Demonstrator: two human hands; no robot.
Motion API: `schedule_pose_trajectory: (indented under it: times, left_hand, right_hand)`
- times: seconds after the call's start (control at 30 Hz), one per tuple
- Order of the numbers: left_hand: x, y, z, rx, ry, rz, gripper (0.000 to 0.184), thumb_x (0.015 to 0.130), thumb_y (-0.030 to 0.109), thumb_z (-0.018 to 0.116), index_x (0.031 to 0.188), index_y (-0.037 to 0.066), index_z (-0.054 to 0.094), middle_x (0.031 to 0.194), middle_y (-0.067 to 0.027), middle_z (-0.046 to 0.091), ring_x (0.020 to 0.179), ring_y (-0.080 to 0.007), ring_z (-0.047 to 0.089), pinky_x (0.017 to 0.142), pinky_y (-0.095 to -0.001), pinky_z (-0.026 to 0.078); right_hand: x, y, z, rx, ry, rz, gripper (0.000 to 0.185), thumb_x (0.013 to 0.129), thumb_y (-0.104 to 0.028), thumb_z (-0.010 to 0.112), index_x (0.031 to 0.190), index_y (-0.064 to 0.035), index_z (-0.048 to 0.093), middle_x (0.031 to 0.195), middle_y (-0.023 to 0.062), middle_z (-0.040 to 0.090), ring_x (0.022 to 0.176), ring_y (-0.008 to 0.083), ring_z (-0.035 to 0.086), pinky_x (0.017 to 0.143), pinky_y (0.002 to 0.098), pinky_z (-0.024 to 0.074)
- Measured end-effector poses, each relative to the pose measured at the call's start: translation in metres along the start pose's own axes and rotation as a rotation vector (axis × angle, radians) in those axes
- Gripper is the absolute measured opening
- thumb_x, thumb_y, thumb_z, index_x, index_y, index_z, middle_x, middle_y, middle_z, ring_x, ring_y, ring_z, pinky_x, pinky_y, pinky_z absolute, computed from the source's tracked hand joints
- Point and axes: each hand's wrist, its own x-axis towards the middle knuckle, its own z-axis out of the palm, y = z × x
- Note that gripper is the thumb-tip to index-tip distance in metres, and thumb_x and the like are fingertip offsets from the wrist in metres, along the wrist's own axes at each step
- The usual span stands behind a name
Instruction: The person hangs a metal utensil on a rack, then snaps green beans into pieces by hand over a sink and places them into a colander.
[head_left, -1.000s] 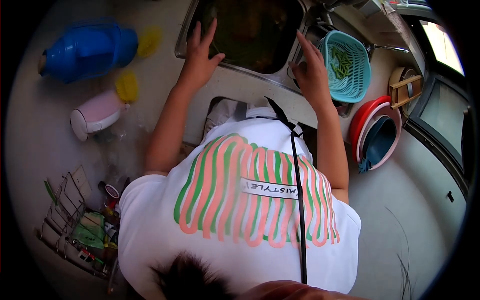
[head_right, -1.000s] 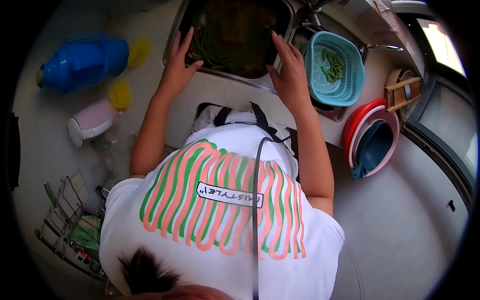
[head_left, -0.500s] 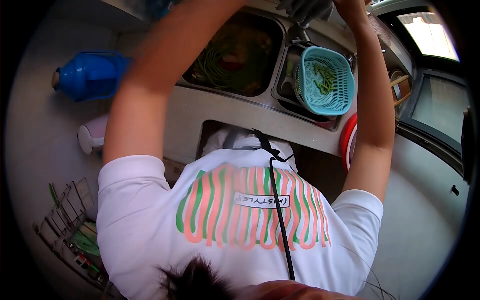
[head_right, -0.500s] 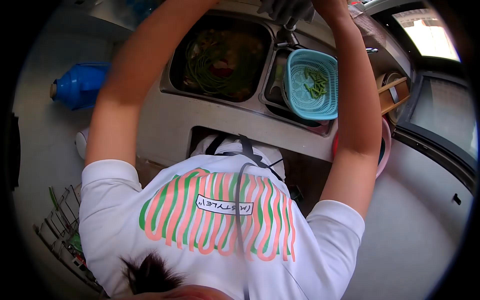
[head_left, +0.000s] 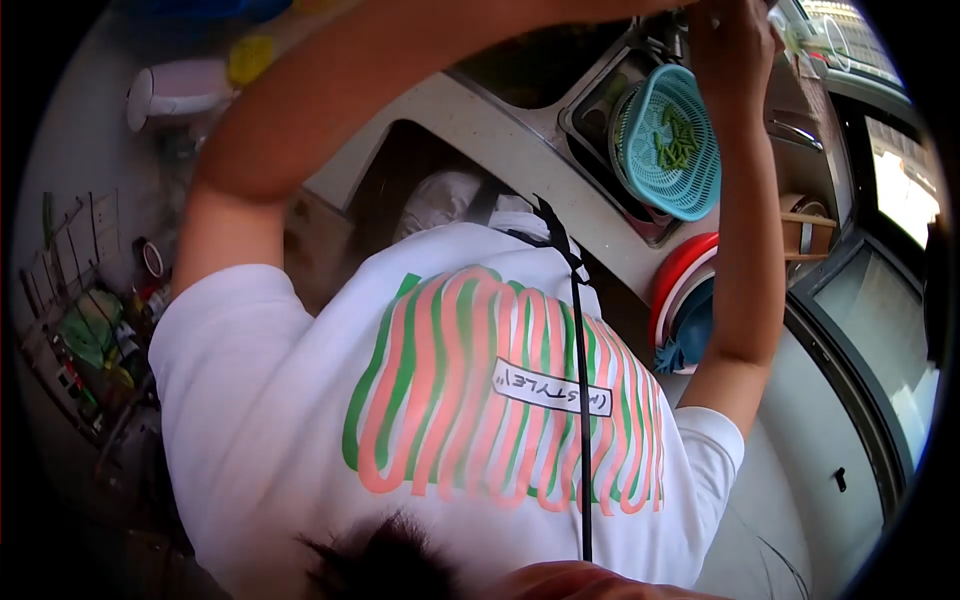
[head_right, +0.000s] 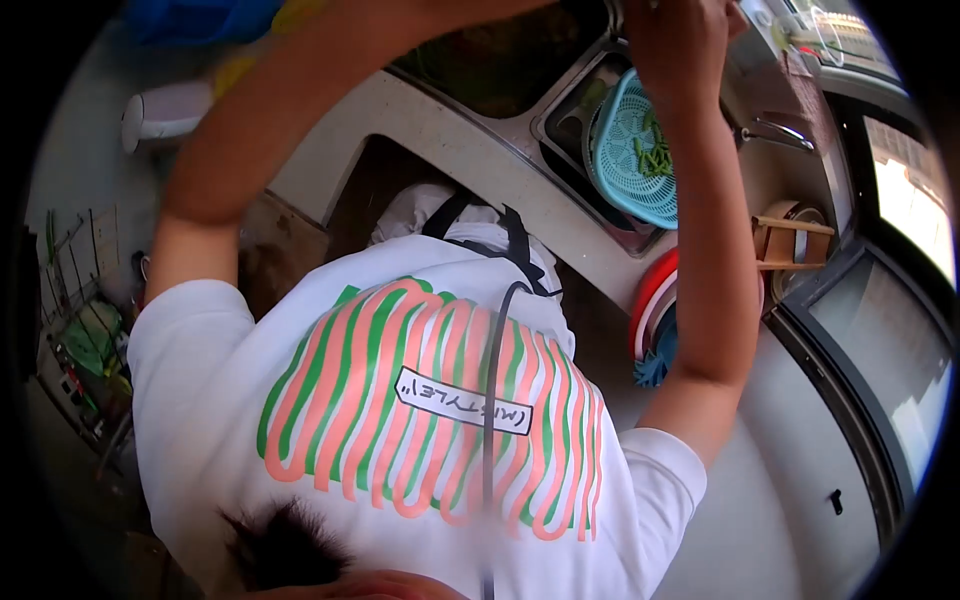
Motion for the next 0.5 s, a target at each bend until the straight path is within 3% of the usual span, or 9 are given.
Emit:
schedule_pose_trajectory:
  times: [0.07,0.1,0.17,0.2,0.23,0.37,0.43,0.5]
  left_hand:
    - [-0.123,0.017,-0.033,-0.143,0.01,-0.335,0.033,0.093,0.003,0.063,0.126,0.009,0.061,0.108,-0.0112,0.068,0.105,-0.0354,0.061,0.087,-0.0405,0.048]
    - [-0.18,0.034,-0.054,-0.114,0.185,-0.394,0.025,0.095,0.002,0.061,0.12,0.006,0.061,0.105,-0.011,0.067,0.099,-0.0341,0.061,0.086,-0.0397,0.048]
    - [-0.342,0.089,-0.063,-0.047,0.071,-1.001,0.02,0.098,0.003,0.058,0.118,0.003,0.06,0.104,-0.0129,0.065,0.097,-0.0299,0.061,0.088,-0.0381,0.048]
    - [-0.427,0.146,-0.067,-0.134,0.095,-1.393,0.02,0.101,0.007,0.058,0.12,0.003,0.06,0.109,-0.0086,0.065,0.1,-0.0188,0.06,0.091,-0.033,0.048]
    - [-0.47,0.208,-0.076,-0.181,0.128,-1.659,0.017,0.1,0.011,0.06,0.116,0.004,0.061,0.11,-0.0065,0.065,0.098,-0.0158,0.057,0.089,-0.0327,0.047]
    - [-0.535,0.426,-0.089,-0.282,0.03,-2.297,0.014,0.1,0.012,0.06,0.111,0.004,0.06,0.107,-0.0078,0.064,0.096,-0.0178,0.057,0.088,-0.0336,0.047]
    - [-0.542,0.5,-0.079,-0.322,0.003,-2.473,0.012,0.1,0.013,0.061,0.109,0.004,0.06,0.105,-0.0084,0.063,0.095,-0.0189,0.057,0.087,-0.034,0.047]
    - [-0.544,0.548,-0.064,-0.362,0.002,-2.571,0.012,0.1,0.013,0.061,0.107,0.004,0.059,0.103,-0.0091,0.062,0.094,-0.0199,0.056,0.087,-0.0345,0.046]
  right_hand:
    - [-0.055,-0.027,0.022,0.015,-0.215,-0.116,0.061,0.092,-0.003,0.067,0.148,-0.0197,0.052,0.114,0.0036,0.072,0.105,0.0242,0.066,0.107,0.0435,0.041]
    - [-0.071,-0.047,0.028,0.137,-0.356,-0.146,0.072,0.089,0.0,0.063,0.154,-0.0235,0.042,0.116,0.004,0.069,0.114,0.0263,0.058,0.106,0.045,0.0341]
    - [-0.106,-0.07,0.041,0.248,-0.601,-0.104,0.074,0.086,-0.003,0.067,0.154,-0.0219,0.043,0.138,0.0063,0.059,0.124,0.0312,0.05,0.11,0.0457,0.0323]
    - [-0.126,-0.071,0.045,0.274,-0.715,-0.115,0.069,0.089,-0.004,0.068,0.152,-0.0193,0.045,0.143,0.0063,0.057,0.123,0.0306,0.052,0.112,0.0436,0.0325]
    - [-0.136,-0.073,0.049,0.342,-0.835,-0.056,0.061,0.092,-0.005,0.065,0.149,-0.016,0.049,0.123,0.005,0.069,0.113,0.0256,0.06,0.111,0.0455,0.0319]
    - [-0.174,-0.079,0.068,0.355,-0.977,-0.022,0.05,0.096,-0.005,0.063,0.145,-0.0134,0.054,0.094,0.0017,0.076,0.09,0.0258,0.063,0.111,0.0421,0.0309]
    - [-0.179,-0.087,0.073,0.417,-0.963,-0.062,0.04,0.096,-0.004,0.062,0.136,-0.0099,0.062,0.101,0.0061,0.077,0.081,0.0301,0.066,0.095,0.0384,0.048]
    - [-0.187,-0.09,0.078,0.469,-0.921,-0.107,0.037,0.096,-0.004,0.062,0.133,-0.0073,0.064,0.102,0.0091,0.076,0.085,0.0317,0.07,0.086,0.0366,0.0522]
